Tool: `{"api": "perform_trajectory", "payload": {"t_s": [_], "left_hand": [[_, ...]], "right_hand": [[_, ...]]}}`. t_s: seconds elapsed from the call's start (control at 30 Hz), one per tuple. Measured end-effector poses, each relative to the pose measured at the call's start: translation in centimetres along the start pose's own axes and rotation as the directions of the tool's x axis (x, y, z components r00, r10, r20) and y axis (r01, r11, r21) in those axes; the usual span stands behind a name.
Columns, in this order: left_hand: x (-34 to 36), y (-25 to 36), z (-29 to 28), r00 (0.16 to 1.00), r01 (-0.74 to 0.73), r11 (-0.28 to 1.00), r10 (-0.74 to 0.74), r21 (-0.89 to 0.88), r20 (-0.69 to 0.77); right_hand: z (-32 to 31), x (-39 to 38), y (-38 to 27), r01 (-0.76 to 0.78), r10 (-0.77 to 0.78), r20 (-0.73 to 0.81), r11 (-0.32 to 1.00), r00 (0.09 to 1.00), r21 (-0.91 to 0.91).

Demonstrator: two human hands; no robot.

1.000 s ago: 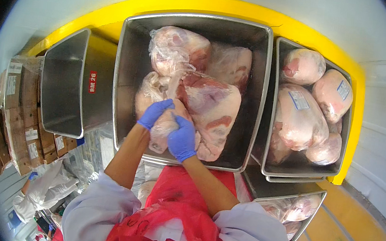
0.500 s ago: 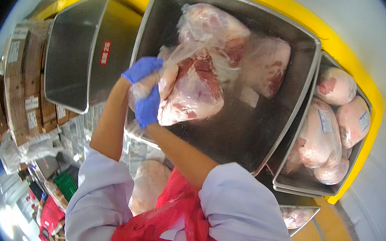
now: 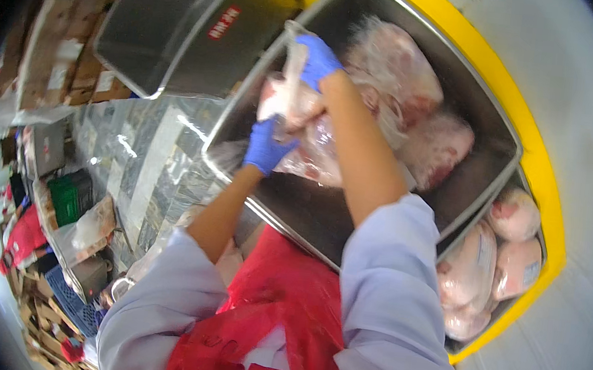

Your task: The person unpacks large cuts of raw meat from plastic bags and places them into metal trays. They then use a knife to trim fat and connective tissue from the meat on a wooden cutting board.

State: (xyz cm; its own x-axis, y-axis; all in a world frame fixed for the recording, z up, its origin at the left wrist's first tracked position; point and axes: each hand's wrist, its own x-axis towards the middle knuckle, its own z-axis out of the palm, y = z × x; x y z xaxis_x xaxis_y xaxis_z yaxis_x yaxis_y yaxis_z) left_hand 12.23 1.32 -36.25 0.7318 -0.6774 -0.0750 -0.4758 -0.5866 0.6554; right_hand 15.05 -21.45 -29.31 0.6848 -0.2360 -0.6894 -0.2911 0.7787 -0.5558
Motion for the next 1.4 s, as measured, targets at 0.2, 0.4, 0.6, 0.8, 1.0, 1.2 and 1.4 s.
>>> {"api": "perform_trajectory", "payload": {"t_s": [0.2, 0.4, 0.6, 0.8, 1.0, 1.2, 1.4], "left_hand": [[-7.5, -0.4, -2.2, 0.998, -0.018, 1.0, 0.018, -0.008, -0.057], [-17.9, -3.5, -13.6, 0.959, 0.15, 0.979, -0.179, 0.14, 0.219], [-27.2, -12.9, -17.1, 0.824, 0.432, 0.884, -0.467, 0.179, 0.32], [-33.8, -25.5, -14.8, 0.597, 0.45, 0.833, -0.549, 0.322, 0.585], [-36.2, -30.0, -16.9, 0.616, 0.551, 0.801, -0.581, 0.236, 0.532], [-35.1, -39.8, -18.7, 0.649, 0.539, 0.813, -0.567, 0.22, 0.507], [-24.8, -38.9, -30.3, 0.766, 0.643, 0.74, -0.621, -0.199, 0.166]], "right_hand": [[-6.4, -0.6, 4.5, 0.5, -0.683, -0.014, 0.548, 0.73, -0.671], [-14.7, -6.5, 10.2, 0.53, -0.631, 0.263, 0.279, 0.73, -0.801], [-18.4, -14.0, 15.0, 0.391, -0.482, -0.204, 0.845, 0.852, -0.365], [-13.6, -16.1, 15.9, 0.334, -0.468, -0.267, 0.842, 0.842, -0.423], [-4.8, -9.3, 14.9, 0.482, -0.703, -0.087, 0.566, 0.706, -0.669], [8.4, -4.0, 15.3, 0.363, -0.508, -0.197, 0.79, 0.838, -0.494], [18.6, -1.3, 14.2, 0.288, -0.455, -0.267, 0.824, 0.849, -0.488]]}}
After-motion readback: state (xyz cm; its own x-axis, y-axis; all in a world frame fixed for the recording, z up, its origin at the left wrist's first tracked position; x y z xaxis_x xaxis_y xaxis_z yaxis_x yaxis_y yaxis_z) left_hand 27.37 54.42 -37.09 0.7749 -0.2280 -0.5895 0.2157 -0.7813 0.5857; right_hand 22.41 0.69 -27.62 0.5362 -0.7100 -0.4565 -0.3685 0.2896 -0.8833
